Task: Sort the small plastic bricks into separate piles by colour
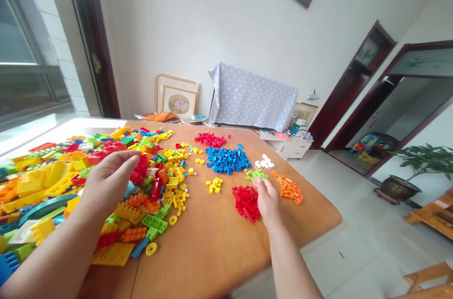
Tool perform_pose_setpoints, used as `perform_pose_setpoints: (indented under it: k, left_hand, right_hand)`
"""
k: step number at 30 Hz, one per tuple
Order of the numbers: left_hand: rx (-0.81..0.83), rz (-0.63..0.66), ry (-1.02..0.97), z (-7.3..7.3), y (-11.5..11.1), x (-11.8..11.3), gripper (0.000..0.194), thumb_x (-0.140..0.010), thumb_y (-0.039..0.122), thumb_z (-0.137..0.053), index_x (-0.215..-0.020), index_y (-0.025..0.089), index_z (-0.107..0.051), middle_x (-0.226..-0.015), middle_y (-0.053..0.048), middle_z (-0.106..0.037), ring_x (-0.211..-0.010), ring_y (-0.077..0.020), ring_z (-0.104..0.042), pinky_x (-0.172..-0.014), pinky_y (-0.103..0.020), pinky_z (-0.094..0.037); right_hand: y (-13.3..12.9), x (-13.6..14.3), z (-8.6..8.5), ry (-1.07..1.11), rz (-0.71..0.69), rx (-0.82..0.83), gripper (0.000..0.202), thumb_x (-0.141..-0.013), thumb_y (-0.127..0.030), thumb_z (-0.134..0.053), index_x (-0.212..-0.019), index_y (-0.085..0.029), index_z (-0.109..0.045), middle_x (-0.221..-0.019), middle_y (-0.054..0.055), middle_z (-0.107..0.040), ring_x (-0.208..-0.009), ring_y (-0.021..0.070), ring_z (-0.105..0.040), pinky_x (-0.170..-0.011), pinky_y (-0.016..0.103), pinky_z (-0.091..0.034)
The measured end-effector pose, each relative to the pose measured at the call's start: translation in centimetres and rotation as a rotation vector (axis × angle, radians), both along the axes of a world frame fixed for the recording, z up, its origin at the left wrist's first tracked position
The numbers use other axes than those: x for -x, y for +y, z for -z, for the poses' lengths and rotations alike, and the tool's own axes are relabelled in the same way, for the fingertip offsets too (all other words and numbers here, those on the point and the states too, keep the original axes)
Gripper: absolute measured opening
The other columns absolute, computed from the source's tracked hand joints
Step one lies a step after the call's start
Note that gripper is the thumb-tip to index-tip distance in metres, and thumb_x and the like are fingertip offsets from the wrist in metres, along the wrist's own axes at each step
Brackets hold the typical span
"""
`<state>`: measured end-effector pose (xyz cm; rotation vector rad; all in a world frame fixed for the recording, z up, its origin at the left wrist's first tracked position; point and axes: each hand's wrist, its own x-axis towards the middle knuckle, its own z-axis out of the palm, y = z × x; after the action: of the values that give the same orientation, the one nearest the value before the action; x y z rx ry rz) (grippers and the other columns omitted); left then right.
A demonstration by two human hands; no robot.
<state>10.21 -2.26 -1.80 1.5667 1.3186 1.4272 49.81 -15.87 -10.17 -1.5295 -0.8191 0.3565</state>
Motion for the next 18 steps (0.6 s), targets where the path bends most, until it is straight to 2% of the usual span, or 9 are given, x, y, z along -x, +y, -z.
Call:
perform_pose_setpoints:
  k: [5, 8, 12, 15, 18]
  left_hand:
    - [-0.012, 0.017, -0.101, 0.1, 0.2, 0.3, 0.040, -0.082, 0.050, -0.067, -0.110, 0.021, -0.072, -0.104, -0.005, -0.076, -0.097, -0.0210, -0.069, -0.085, -0.029, -0.053]
    - [-0.025, 0.057, -0.221, 0.3, 0.4, 0.6, 0.039, -0.082, 0.049, -0.068, -0.109, 0.020, -0.071, -0.109, -0.006, -0.075, -0.104, -0.0206, -0.068, -0.095, -0.031, -0.051]
    - [-0.017, 0.100, -0.417, 0.5, 0.7, 0.8, 0.036, -0.080, 0.047, -0.071, -0.103, 0.018, -0.071, -0.111, -0.008, -0.074, -0.108, -0.0210, -0.067, -0.098, -0.033, -0.051]
    - [0.001, 0.115, -0.628, 0.5, 1.2, 0.9, 0.031, -0.077, 0.042, -0.076, -0.095, 0.017, -0.073, -0.104, -0.008, -0.075, -0.105, -0.0214, -0.068, -0.099, -0.036, -0.051]
    - [0.020, 0.135, -0.785, 0.3, 1.5, 1.0, 0.024, -0.074, 0.034, -0.079, -0.090, 0.017, -0.073, -0.095, -0.007, -0.075, -0.098, -0.0200, -0.070, -0.100, -0.038, -0.051]
  right_hand:
    - [2.2, 4.6, -2.8, 0.047, -0.152, -0.040, 0.041, -0.086, -0.054, -0.067, -0.110, -0.020, -0.071, -0.112, 0.011, -0.076, -0.109, 0.0287, -0.070, -0.102, 0.045, -0.053]
    - [3.7, 8.6, -4.5, 0.062, -0.289, -0.011, 0.038, -0.086, -0.050, -0.066, -0.108, -0.020, -0.071, -0.108, 0.011, -0.076, -0.105, 0.0267, -0.071, -0.098, 0.043, -0.054]
    - [5.5, 12.9, -6.3, 0.100, -0.409, 0.059, 0.034, -0.083, -0.043, -0.065, -0.107, -0.019, -0.070, -0.107, 0.010, -0.075, -0.102, 0.0250, -0.071, -0.087, 0.038, -0.057]
    - [7.1, 14.6, -6.6, 0.084, -0.453, 0.098, 0.031, -0.082, -0.037, -0.062, -0.107, -0.019, -0.068, -0.102, 0.008, -0.074, -0.094, 0.0217, -0.071, -0.079, 0.033, -0.057]
    - [8.8, 15.4, -5.6, 0.016, -0.482, 0.176, 0.024, -0.081, -0.029, -0.059, -0.102, -0.019, -0.065, -0.089, 0.003, -0.071, -0.076, 0.0173, -0.068, -0.068, 0.029, -0.054]
